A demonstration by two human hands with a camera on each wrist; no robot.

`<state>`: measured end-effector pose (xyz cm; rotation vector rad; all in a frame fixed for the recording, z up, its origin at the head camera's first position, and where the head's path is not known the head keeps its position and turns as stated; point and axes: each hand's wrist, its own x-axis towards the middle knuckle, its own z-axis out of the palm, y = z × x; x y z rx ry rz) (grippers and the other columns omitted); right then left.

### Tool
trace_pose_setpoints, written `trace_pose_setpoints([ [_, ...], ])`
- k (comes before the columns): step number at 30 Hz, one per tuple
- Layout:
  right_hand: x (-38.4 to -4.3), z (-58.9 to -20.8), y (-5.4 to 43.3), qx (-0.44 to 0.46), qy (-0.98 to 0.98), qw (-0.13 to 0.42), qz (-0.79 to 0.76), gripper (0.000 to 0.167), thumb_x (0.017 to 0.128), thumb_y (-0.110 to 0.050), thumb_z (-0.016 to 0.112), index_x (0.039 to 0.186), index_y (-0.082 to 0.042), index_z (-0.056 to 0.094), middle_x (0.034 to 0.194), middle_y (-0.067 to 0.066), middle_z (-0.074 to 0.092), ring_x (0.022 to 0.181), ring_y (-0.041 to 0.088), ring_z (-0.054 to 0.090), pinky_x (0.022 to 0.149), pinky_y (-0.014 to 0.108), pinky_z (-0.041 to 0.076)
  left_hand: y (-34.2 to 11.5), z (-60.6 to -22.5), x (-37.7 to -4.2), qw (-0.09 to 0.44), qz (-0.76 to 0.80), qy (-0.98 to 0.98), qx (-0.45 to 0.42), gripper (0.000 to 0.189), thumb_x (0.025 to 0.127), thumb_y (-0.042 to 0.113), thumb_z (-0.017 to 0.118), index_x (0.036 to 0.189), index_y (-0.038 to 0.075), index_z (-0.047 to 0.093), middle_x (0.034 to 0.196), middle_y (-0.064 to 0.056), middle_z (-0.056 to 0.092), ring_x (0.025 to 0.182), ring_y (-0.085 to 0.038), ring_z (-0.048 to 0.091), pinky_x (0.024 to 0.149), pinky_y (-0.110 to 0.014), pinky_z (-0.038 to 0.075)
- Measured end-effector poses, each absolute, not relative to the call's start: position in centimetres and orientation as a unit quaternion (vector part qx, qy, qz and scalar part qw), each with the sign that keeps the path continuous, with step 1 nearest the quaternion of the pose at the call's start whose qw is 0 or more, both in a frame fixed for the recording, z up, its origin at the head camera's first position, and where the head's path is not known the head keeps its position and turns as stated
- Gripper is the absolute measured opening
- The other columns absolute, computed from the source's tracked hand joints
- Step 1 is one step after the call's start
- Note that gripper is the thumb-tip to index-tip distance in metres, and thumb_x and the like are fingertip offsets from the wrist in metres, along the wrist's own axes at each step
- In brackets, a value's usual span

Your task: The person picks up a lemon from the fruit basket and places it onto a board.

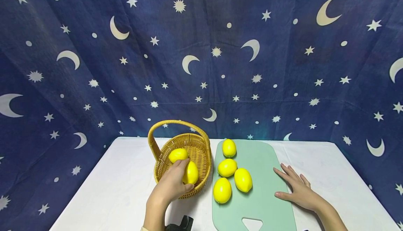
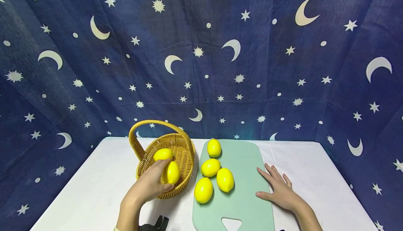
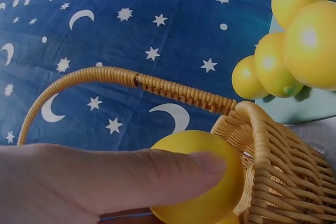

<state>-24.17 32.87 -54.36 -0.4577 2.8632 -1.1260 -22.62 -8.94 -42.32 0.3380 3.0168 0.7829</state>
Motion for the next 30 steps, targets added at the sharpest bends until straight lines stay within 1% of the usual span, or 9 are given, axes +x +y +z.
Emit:
trace_pose_setpoints([
  [5,-24.3,-54.4,32.9,-0.148,0.920,0.014,-0.364,0.080,0.077,-0.041,0.074,0.143,-0.008,0.041,0.153,0.028,0.018,0.139,0.053,0.006,0.107,0.068,-0.010,-8.8,-41.8,-22.4,0.002,0.252,0.961,0.114,0.076,0.070,0.019,0.079,0.137,0.003,0.046,0.138,-0.015,0.050,0.124,-0.033,0.050,0.102,-0.051,0.043],
  [17,-24.4,-54.1,32.6,-0.147,0.923,0.011,-0.356,0.079,0.077,-0.041,0.074,0.142,-0.009,0.042,0.153,0.028,0.020,0.139,0.052,0.009,0.105,0.070,-0.004,-7.7,-40.8,-21.8,-0.001,0.245,0.958,0.148,0.072,0.071,0.020,0.079,0.135,0.004,0.049,0.134,-0.012,0.053,0.123,-0.030,0.051,0.103,-0.048,0.044],
  [23,-24.3,-54.1,32.7,-0.150,0.924,0.012,-0.352,0.079,0.077,-0.041,0.074,0.142,-0.009,0.042,0.152,0.029,0.020,0.139,0.053,0.009,0.104,0.071,-0.004,-6.4,-40.7,-21.3,0.006,0.247,0.953,0.177,0.072,0.071,0.022,0.080,0.135,0.007,0.050,0.131,-0.006,0.055,0.119,-0.024,0.054,0.102,-0.044,0.045],
  [27,-24.2,-54.2,32.8,-0.150,0.924,0.005,-0.351,0.079,0.076,-0.040,0.074,0.141,-0.008,0.044,0.151,0.029,0.021,0.137,0.055,0.011,0.103,0.072,-0.002,-5.1,-40.7,-21.3,0.010,0.247,0.949,0.198,0.073,0.072,0.023,0.080,0.136,0.011,0.049,0.132,-0.001,0.054,0.118,-0.019,0.054,0.102,-0.040,0.046],
  [30,-24.1,-54.4,32.8,-0.149,0.924,0.001,-0.353,0.078,0.075,-0.040,0.075,0.140,-0.008,0.045,0.150,0.030,0.023,0.136,0.055,0.013,0.102,0.073,0.000,-3.8,-40.9,-21.4,0.016,0.238,0.947,0.218,0.075,0.072,0.024,0.081,0.138,0.012,0.048,0.133,0.000,0.053,0.116,-0.017,0.055,0.100,-0.038,0.048],
])
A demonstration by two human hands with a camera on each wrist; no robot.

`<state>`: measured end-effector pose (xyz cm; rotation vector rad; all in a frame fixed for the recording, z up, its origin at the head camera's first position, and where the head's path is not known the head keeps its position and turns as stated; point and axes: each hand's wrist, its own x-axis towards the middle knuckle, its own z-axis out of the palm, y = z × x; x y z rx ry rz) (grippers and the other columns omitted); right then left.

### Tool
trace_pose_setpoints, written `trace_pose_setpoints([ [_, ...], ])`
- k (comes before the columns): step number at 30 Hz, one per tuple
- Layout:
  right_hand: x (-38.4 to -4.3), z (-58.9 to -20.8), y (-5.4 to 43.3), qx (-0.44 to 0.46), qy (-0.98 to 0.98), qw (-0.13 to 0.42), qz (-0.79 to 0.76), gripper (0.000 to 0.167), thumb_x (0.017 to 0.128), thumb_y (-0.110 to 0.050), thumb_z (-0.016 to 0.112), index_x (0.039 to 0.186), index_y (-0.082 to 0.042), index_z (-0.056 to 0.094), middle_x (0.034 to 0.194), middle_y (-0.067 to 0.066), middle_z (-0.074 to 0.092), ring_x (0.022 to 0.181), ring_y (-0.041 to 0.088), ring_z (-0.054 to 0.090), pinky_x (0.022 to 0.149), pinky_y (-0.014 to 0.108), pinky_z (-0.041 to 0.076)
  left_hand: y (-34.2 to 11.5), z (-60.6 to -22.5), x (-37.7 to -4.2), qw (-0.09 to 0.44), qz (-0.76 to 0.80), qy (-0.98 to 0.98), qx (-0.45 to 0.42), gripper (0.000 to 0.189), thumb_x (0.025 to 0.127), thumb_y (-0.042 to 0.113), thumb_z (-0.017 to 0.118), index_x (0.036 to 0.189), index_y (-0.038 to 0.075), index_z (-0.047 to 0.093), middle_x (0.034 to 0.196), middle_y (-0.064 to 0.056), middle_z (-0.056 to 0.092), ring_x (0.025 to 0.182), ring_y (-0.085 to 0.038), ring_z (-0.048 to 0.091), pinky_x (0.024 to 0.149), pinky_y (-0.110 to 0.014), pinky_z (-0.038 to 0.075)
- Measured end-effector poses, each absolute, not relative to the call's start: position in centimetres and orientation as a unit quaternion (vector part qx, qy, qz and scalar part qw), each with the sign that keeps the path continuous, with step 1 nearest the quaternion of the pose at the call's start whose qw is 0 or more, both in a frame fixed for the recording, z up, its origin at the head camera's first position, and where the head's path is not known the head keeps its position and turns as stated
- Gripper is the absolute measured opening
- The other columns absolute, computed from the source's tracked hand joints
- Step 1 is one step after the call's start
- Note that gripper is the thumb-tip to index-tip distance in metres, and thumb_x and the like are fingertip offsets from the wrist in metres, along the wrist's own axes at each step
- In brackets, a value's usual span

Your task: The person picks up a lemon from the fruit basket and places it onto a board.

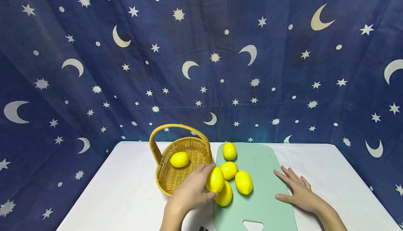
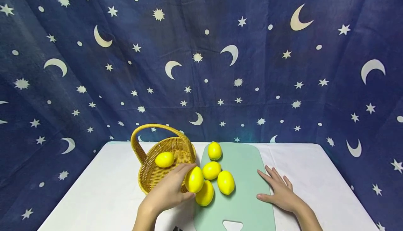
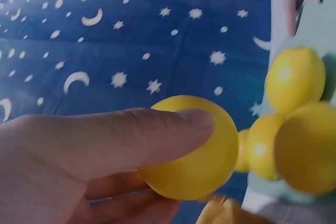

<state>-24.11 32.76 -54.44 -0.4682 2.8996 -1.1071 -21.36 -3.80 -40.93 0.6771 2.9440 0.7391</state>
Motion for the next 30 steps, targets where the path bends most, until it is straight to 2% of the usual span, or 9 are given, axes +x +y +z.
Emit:
trace_pose_setpoints([
  [8,-23.7,-55.1,33.2,-0.140,0.919,0.017,-0.368,0.079,0.076,-0.041,0.075,0.140,-0.007,0.045,0.151,0.031,0.020,0.136,0.056,0.010,0.102,0.073,-0.004,0.3,-42.9,-22.4,0.008,0.233,0.936,0.263,0.075,0.074,0.029,0.081,0.139,0.016,0.046,0.132,0.003,0.054,0.111,-0.012,0.056,0.096,-0.032,0.050],
  [13,-23.7,-55.1,32.9,-0.143,0.916,0.019,-0.374,0.078,0.076,-0.040,0.074,0.141,-0.008,0.044,0.152,0.030,0.019,0.137,0.056,0.009,0.101,0.073,-0.004,2.2,-44.2,-24.0,-0.029,0.264,0.928,0.260,0.076,0.076,0.029,0.079,0.141,0.017,0.042,0.137,0.003,0.050,0.117,-0.013,0.055,0.100,-0.033,0.047],
  [21,-23.8,-54.8,32.4,-0.144,0.915,0.006,-0.377,0.078,0.076,-0.041,0.074,0.140,-0.009,0.045,0.151,0.029,0.022,0.140,0.051,0.008,0.104,0.070,-0.004,3.6,-46.2,-26.1,-0.097,0.315,0.914,0.236,0.078,0.076,0.021,0.079,0.142,0.014,0.039,0.142,-0.001,0.046,0.126,-0.017,0.050,0.108,-0.036,0.042],
  [30,-24.1,-54.7,32.8,-0.140,0.917,0.010,-0.374,0.080,0.075,-0.043,0.074,0.141,-0.009,0.044,0.153,0.028,0.019,0.139,0.054,0.008,0.107,0.067,-0.008,4.4,-47.6,-27.4,-0.138,0.312,0.913,0.225,0.077,0.076,0.018,0.079,0.142,0.015,0.040,0.144,-0.003,0.044,0.130,-0.019,0.047,0.109,-0.037,0.040],
])
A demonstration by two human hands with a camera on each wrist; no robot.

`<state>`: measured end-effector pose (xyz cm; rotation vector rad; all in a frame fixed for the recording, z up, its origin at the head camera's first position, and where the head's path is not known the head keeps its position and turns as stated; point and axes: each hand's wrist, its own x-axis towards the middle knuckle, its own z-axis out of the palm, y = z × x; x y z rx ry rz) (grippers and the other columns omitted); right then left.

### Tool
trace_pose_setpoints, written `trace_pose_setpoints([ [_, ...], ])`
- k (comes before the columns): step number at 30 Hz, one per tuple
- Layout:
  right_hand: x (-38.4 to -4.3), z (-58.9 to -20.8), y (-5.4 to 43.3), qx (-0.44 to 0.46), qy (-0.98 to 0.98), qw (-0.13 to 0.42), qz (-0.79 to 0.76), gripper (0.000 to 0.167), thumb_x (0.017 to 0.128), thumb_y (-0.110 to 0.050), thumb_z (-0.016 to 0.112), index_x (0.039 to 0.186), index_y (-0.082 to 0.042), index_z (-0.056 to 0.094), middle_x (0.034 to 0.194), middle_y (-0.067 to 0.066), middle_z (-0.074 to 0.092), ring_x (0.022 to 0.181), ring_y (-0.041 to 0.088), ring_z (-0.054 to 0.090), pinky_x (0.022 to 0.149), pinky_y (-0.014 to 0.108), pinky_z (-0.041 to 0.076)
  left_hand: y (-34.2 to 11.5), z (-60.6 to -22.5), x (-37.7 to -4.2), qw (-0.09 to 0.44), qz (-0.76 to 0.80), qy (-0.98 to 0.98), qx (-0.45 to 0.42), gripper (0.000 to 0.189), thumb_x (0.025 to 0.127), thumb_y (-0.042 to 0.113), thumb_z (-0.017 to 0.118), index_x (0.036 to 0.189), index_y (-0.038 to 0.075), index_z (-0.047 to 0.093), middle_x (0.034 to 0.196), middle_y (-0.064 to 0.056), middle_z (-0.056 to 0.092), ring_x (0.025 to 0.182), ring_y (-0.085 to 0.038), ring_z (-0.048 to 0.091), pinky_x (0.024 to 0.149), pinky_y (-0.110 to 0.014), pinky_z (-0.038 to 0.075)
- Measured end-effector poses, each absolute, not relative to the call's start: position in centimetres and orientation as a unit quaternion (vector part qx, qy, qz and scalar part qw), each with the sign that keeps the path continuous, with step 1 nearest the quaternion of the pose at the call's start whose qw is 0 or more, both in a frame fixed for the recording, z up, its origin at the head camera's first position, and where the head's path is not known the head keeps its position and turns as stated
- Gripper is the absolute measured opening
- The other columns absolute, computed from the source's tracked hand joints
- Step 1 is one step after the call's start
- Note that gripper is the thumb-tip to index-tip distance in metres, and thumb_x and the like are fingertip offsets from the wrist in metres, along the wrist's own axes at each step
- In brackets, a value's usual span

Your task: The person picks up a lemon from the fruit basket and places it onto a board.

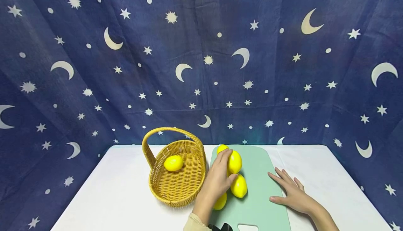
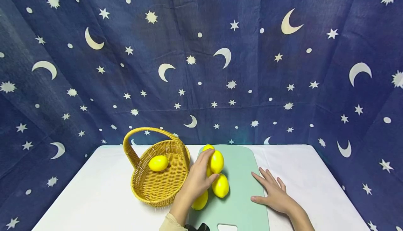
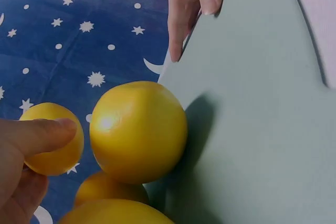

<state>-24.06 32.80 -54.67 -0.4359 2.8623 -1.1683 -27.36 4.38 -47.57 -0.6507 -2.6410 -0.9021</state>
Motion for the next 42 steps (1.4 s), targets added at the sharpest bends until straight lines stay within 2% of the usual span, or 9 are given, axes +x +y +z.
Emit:
trace_pose_setpoints([
  [17,-24.0,-54.7,32.7,-0.147,0.917,0.001,-0.370,0.079,0.076,-0.043,0.074,0.141,-0.009,0.044,0.152,0.028,0.021,0.138,0.054,0.009,0.106,0.067,-0.007,4.8,-48.5,-27.8,0.153,-0.291,-0.914,-0.239,0.075,0.075,0.014,0.080,0.140,0.016,0.042,0.143,-0.002,0.046,0.125,-0.020,0.052,0.106,-0.036,0.044],
  [25,-23.9,-54.8,32.8,-0.142,0.918,0.007,-0.371,0.079,0.076,-0.043,0.073,0.142,-0.010,0.043,0.152,0.028,0.020,0.141,0.050,0.006,0.108,0.064,-0.010,4.8,-48.1,-27.4,0.129,-0.286,-0.913,-0.261,0.075,0.076,0.018,0.079,0.141,0.018,0.041,0.146,0.000,0.042,0.129,-0.018,0.049,0.106,-0.036,0.043],
  [29,-24.0,-54.8,32.8,-0.147,0.919,-0.002,-0.367,0.079,0.076,-0.043,0.073,0.141,-0.010,0.044,0.152,0.028,0.021,0.141,0.048,0.008,0.107,0.066,-0.007,4.8,-47.9,-27.3,0.109,-0.284,-0.915,-0.265,0.075,0.077,0.019,0.078,0.142,0.020,0.040,0.147,0.002,0.041,0.130,-0.017,0.047,0.107,-0.035,0.043],
  [42,-24.1,-54.6,32.9,-0.149,0.919,0.002,-0.366,0.078,0.076,-0.040,0.075,0.141,-0.011,0.044,0.152,0.028,0.022,0.138,0.054,0.011,0.104,0.069,-0.002,4.5,-47.2,-27.1,0.087,-0.257,-0.920,-0.282,0.077,0.077,0.019,0.077,0.145,0.021,0.040,0.146,0.002,0.043,0.130,-0.017,0.047,0.105,-0.035,0.044],
])
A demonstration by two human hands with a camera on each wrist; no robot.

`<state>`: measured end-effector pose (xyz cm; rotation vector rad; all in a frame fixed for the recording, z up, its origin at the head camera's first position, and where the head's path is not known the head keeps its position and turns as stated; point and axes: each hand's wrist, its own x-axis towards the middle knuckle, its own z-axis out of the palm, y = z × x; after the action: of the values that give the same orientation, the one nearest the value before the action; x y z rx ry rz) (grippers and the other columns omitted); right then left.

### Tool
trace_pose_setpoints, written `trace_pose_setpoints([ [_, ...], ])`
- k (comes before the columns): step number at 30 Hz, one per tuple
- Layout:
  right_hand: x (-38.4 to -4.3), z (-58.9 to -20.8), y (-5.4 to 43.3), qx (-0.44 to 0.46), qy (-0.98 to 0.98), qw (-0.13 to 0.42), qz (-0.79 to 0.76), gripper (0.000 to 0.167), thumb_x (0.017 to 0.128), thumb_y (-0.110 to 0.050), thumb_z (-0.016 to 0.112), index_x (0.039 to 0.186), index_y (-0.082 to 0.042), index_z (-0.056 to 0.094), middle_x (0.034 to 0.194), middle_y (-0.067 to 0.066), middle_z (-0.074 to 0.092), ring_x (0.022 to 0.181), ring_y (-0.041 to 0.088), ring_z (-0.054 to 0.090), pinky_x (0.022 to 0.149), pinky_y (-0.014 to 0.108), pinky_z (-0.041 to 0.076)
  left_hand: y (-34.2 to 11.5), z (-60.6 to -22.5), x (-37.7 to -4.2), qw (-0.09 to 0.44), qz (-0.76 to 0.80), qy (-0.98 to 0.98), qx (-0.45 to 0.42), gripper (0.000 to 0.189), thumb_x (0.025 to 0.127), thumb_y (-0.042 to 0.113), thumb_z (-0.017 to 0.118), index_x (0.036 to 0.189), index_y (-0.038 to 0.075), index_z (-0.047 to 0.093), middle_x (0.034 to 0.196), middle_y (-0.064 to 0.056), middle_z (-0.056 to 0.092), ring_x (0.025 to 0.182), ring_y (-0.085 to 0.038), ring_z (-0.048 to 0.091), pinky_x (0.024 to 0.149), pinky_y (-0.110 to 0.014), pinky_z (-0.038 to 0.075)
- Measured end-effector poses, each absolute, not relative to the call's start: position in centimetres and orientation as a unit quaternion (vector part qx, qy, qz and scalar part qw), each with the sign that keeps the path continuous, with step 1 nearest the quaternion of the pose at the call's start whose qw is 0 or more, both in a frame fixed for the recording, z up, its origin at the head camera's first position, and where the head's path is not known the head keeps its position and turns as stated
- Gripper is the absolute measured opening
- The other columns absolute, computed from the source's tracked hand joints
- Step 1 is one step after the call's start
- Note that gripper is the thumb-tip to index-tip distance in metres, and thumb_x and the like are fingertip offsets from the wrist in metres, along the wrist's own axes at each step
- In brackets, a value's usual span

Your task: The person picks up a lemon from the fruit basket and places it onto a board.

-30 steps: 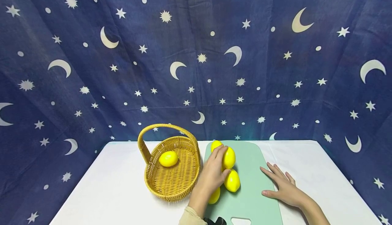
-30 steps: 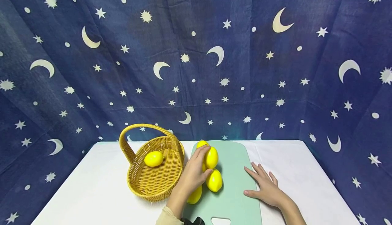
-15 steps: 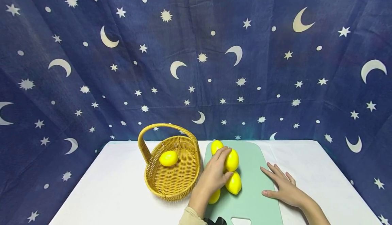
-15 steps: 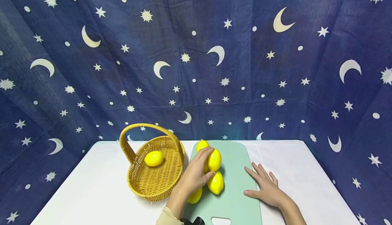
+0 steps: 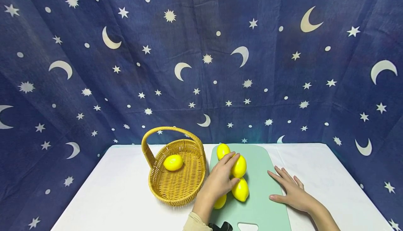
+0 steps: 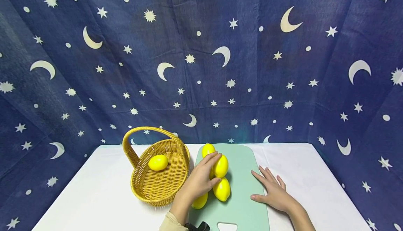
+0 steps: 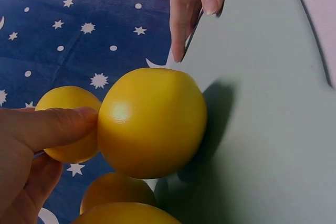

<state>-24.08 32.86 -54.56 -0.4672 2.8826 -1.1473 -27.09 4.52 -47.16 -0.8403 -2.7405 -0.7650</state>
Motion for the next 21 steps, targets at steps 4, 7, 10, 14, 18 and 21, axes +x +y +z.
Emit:
trace_pose_setpoints([
  [4,-24.05,-54.58,32.87,-0.150,0.919,0.001,-0.364,0.078,0.076,-0.040,0.075,0.141,-0.011,0.044,0.152,0.028,0.022,0.138,0.054,0.012,0.104,0.069,-0.002,4.46,-47.06,-27.11,0.076,-0.254,-0.921,-0.286,0.077,0.078,0.019,0.076,0.145,0.021,0.039,0.146,0.002,0.043,0.129,-0.018,0.048,0.105,-0.035,0.044],
  [7,-24.04,-54.56,32.84,-0.149,0.919,0.002,-0.365,0.078,0.076,-0.040,0.075,0.141,-0.010,0.044,0.152,0.029,0.022,0.138,0.054,0.011,0.104,0.069,-0.003,4.39,-46.95,-27.05,0.067,-0.250,-0.922,-0.288,0.078,0.078,0.020,0.076,0.146,0.022,0.038,0.146,0.002,0.042,0.129,-0.018,0.048,0.106,-0.035,0.044],
  [10,-24.07,-54.54,32.83,-0.146,0.919,0.005,-0.366,0.078,0.076,-0.040,0.074,0.141,-0.010,0.044,0.152,0.029,0.021,0.138,0.054,0.010,0.104,0.069,-0.003,4.32,-46.87,-26.98,0.063,-0.243,-0.923,-0.292,0.079,0.079,0.021,0.076,0.147,0.023,0.037,0.146,0.002,0.042,0.128,-0.018,0.049,0.106,-0.034,0.043],
  [14,-24.07,-54.51,32.84,-0.146,0.920,0.006,-0.364,0.079,0.076,-0.041,0.074,0.141,-0.010,0.044,0.152,0.029,0.021,0.138,0.053,0.010,0.104,0.070,-0.003,4.26,-46.86,-26.93,0.059,-0.234,-0.923,-0.300,0.079,0.079,0.022,0.076,0.147,0.022,0.036,0.146,0.000,0.043,0.128,-0.018,0.049,0.107,-0.033,0.042],
  [18,-24.09,-54.50,32.85,-0.147,0.921,0.004,-0.361,0.078,0.076,-0.041,0.075,0.141,-0.010,0.044,0.152,0.029,0.022,0.138,0.054,0.011,0.103,0.070,-0.002,4.20,-46.90,-26.95,0.054,-0.237,-0.924,-0.297,0.079,0.080,0.022,0.075,0.148,0.022,0.034,0.147,0.000,0.042,0.130,-0.018,0.047,0.108,-0.033,0.041],
  [21,-24.09,-54.52,32.86,-0.147,0.921,0.006,-0.361,0.078,0.076,-0.040,0.075,0.142,-0.011,0.044,0.152,0.028,0.021,0.138,0.054,0.011,0.103,0.070,-0.002,4.17,-47.01,-27.02,0.053,-0.245,-0.923,-0.291,0.080,0.080,0.021,0.075,0.148,0.022,0.033,0.148,0.001,0.041,0.131,-0.017,0.046,0.108,-0.033,0.041],
])
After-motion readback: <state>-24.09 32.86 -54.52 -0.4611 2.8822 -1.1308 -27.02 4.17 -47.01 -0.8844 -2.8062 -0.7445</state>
